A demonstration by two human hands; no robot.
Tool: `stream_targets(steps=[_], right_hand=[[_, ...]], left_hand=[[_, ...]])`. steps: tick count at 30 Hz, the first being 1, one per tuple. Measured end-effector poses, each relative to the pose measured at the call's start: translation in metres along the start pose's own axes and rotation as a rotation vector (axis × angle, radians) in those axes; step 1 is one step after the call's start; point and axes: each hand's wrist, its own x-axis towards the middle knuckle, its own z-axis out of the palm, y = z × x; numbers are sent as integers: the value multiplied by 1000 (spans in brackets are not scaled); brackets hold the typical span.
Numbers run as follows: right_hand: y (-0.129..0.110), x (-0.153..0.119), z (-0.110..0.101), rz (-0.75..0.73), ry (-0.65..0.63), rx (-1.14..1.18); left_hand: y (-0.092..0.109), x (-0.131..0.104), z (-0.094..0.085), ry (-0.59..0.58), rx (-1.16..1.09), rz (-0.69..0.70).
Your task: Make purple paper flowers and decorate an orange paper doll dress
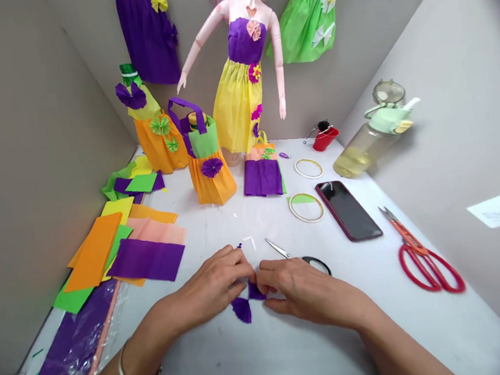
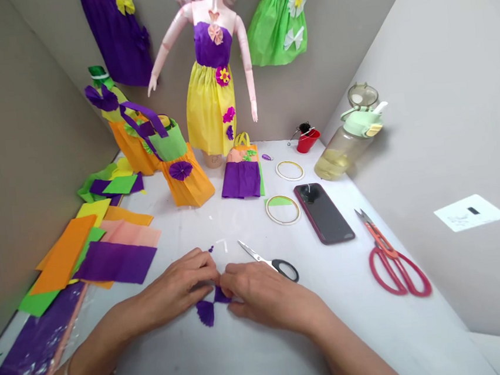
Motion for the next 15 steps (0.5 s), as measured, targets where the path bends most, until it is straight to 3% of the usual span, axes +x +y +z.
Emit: stream_targets(steps=[7,15], right_hand=[[1,6,7,18,25,-109],[-5,8,-1,37,24,-143]], left_hand=[[-2,0,5,43,70,6],[-4,-1,0,40,74,-13]])
